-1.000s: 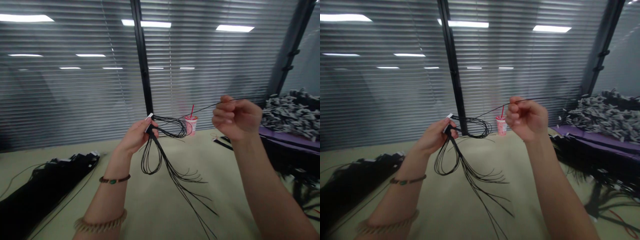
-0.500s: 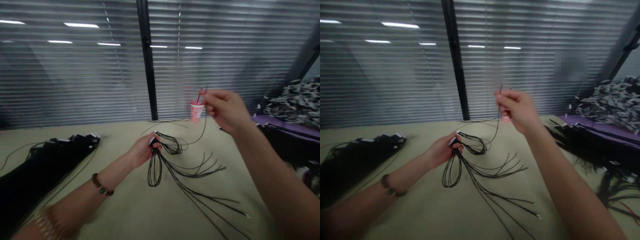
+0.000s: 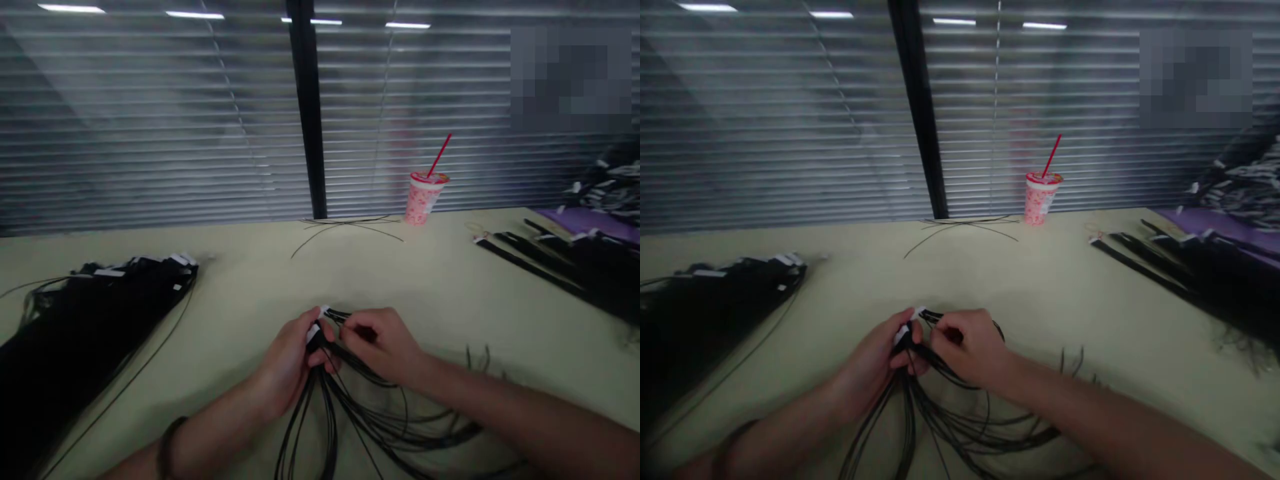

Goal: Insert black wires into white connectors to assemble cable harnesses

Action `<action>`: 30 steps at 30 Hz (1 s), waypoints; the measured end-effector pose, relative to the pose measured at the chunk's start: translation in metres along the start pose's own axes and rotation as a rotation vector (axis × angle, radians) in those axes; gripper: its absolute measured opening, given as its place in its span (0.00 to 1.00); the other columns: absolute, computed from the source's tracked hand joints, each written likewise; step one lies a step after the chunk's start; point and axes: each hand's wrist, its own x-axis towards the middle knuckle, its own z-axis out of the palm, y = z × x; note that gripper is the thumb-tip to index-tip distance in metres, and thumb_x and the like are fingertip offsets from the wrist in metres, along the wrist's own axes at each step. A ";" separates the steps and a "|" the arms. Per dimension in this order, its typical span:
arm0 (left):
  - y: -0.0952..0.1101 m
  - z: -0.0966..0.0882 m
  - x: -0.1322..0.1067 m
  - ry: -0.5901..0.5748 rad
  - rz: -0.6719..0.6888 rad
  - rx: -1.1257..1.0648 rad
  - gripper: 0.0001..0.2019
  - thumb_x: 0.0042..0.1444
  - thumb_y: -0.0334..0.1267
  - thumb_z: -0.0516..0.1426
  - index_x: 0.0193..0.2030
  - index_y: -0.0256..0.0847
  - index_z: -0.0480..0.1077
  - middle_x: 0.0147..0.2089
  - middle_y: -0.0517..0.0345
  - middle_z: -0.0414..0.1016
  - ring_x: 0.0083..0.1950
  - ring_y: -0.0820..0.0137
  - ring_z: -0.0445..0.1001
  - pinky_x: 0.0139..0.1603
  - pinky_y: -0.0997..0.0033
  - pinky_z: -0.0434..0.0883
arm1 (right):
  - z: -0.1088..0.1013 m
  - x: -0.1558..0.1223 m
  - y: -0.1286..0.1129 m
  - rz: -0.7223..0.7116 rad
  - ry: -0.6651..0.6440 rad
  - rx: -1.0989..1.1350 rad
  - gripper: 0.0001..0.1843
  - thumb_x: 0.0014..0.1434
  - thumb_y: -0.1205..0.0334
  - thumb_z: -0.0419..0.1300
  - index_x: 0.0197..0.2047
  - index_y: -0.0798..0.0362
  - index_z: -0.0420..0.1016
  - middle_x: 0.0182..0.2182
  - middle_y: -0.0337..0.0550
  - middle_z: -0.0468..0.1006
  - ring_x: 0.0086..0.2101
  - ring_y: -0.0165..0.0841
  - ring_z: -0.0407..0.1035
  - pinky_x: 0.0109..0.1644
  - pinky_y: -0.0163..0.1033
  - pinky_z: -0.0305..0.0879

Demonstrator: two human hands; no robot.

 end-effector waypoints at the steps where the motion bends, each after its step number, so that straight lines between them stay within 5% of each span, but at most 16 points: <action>1: 0.000 0.000 0.001 -0.002 -0.012 0.001 0.19 0.54 0.48 0.47 0.21 0.38 0.66 0.09 0.69 0.47 0.15 0.73 0.60 0.24 0.73 0.62 | 0.000 0.000 0.000 -0.001 0.007 -0.013 0.12 0.53 0.66 0.51 0.22 0.58 0.70 0.15 0.34 0.62 0.18 0.22 0.54 0.22 0.29 0.47; 16: 0.006 0.006 -0.005 0.058 -0.001 0.094 0.19 0.55 0.46 0.46 0.20 0.38 0.65 0.09 0.69 0.46 0.15 0.75 0.58 0.23 0.74 0.61 | -0.001 0.000 0.005 -0.119 -0.028 -0.041 0.11 0.53 0.66 0.51 0.22 0.57 0.68 0.16 0.34 0.63 0.19 0.22 0.54 0.23 0.29 0.46; 30: 0.006 0.001 -0.004 -0.022 0.007 0.111 0.20 0.57 0.46 0.45 0.21 0.39 0.67 0.10 0.68 0.48 0.16 0.74 0.60 0.25 0.74 0.63 | -0.003 -0.001 0.003 -0.119 -0.010 -0.051 0.12 0.53 0.67 0.50 0.22 0.57 0.69 0.16 0.35 0.64 0.19 0.22 0.55 0.23 0.30 0.47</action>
